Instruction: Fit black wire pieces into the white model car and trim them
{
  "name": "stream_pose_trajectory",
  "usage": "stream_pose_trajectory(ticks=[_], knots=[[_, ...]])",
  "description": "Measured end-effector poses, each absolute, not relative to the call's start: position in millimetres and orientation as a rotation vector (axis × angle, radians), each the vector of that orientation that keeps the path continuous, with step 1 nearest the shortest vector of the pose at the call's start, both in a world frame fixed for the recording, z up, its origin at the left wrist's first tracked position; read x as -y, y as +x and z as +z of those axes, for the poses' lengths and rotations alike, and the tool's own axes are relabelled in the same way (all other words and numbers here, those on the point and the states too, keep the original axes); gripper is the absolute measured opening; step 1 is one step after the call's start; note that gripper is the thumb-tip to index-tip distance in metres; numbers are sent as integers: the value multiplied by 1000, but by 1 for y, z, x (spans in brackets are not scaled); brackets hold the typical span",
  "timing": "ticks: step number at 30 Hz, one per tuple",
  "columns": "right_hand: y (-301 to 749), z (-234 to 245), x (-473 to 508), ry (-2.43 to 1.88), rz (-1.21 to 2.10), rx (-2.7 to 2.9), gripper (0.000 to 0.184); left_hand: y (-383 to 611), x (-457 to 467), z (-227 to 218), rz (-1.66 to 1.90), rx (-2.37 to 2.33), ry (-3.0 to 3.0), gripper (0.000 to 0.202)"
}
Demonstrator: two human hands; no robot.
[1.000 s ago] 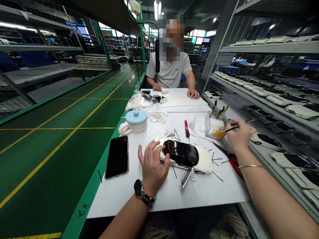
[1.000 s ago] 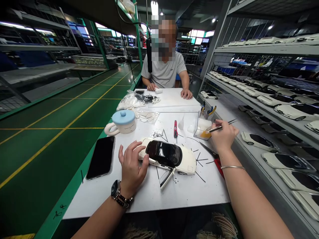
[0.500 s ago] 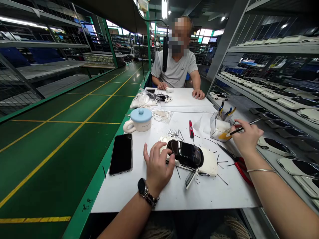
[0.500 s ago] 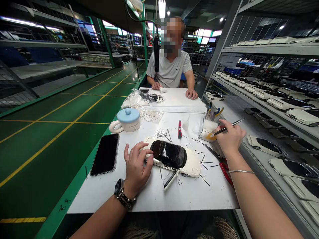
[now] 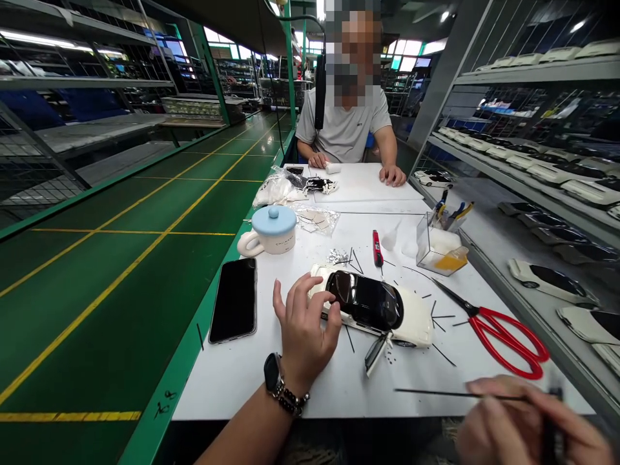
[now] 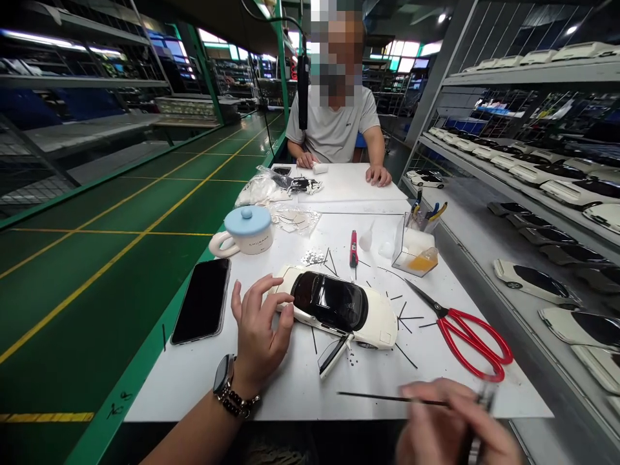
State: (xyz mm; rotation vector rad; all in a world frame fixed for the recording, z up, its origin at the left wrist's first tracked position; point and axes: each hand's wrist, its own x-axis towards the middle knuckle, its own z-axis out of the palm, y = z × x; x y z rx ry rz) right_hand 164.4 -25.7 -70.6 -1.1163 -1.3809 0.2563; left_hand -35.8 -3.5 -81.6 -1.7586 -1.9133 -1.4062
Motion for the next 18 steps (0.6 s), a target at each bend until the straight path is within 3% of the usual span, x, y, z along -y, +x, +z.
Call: stream_pose_trajectory(ticks=[2,6,11,18], knots=[[143,-73,28,-993,264,1299,26,-36,4,-82,-1410,1914,-1751,18],[125,-75,-8,-684,-38,1394,35,-36,5,-82,-1422,1923,-1730,20],[128,-89,-38,-901,-85,1486,31,-36,5,-84,-1420,1937,-1729,19],[126,-96,-40,-873,-110,1565,27,-36,4,-83,-1416,1946,-1734,20]])
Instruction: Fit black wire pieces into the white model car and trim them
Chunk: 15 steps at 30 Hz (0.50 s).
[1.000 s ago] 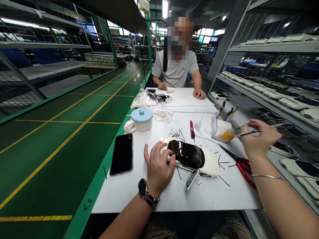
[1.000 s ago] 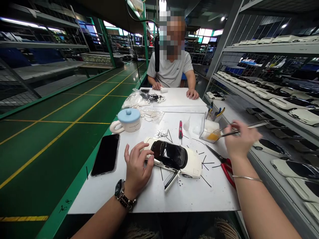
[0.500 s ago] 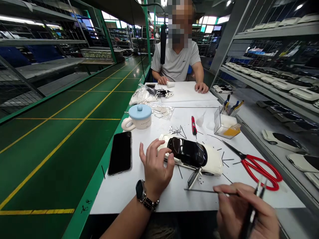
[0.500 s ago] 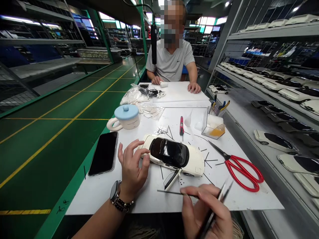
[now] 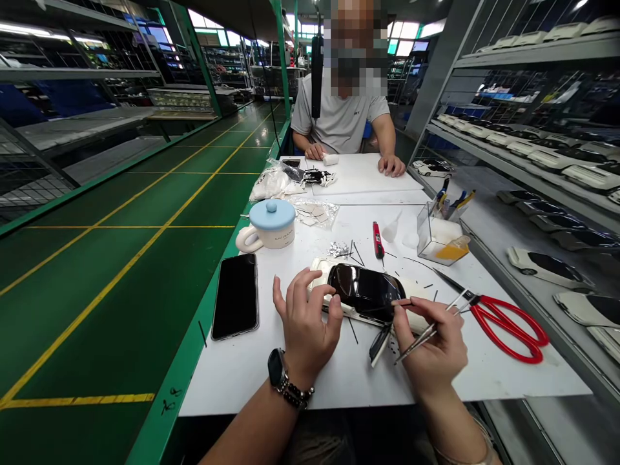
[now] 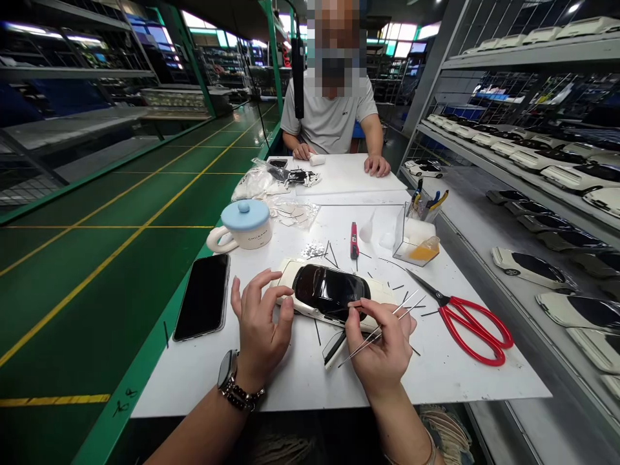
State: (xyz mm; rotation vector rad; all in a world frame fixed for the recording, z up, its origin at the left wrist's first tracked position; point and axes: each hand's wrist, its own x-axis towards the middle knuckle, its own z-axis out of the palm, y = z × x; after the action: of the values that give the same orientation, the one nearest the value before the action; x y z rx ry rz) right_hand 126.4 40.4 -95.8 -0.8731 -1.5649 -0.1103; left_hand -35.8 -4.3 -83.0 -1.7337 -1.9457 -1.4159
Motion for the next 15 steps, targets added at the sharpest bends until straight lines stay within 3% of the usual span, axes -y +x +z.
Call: stream_pose_trajectory(ticks=[13,15], knots=[[127,-98,-39,-890,-152,1604,31,-36,6,-84,-1457,1889,-1907,14],[127,-98,-39,-894,-160,1603,30,-37,7,-83,-1469,1828,-2010,21]])
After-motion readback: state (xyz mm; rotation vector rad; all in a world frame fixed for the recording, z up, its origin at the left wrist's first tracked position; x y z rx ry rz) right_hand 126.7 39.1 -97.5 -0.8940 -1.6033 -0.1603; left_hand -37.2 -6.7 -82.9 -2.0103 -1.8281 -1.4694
